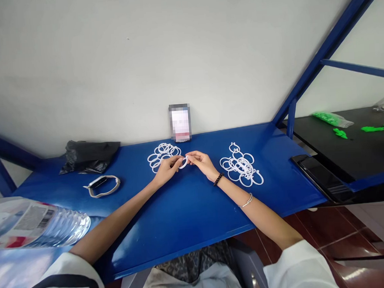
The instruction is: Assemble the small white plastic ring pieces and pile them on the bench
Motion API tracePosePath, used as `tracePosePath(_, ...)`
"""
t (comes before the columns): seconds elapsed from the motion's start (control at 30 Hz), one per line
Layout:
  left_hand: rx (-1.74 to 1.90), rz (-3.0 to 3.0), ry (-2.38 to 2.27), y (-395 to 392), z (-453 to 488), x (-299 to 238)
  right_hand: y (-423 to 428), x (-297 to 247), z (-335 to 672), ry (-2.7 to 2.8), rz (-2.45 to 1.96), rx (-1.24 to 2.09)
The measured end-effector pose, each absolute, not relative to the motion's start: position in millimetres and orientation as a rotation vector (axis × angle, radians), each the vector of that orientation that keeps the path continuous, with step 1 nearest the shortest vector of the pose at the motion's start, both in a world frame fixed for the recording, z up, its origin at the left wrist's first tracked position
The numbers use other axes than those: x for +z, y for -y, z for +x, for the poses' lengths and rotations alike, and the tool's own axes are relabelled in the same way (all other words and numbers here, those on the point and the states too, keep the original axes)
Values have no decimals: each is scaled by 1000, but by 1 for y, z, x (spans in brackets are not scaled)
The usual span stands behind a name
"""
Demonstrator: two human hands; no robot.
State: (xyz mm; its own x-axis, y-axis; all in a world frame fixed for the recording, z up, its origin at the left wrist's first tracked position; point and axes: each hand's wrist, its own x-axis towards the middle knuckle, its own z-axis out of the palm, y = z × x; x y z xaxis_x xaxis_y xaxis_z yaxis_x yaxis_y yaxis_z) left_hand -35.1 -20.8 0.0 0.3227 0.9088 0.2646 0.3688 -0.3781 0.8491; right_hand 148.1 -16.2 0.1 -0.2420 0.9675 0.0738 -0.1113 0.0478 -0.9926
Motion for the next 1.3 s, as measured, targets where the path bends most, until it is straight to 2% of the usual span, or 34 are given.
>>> tracePosePath(0.27, 1057, 1882, -1110, 22, -35, 0, 12, -2, 149, 1152, -985, 1418)
tracePosePath(0.73, 1120, 1724, -1100, 13, -36, -10, 13, -2, 152, 1284, -982, 1412)
tracePosePath(1.3, 1052, 1831, -1176, 17, -36, -2, 18, 6, 151, 1346, -922, 1435)
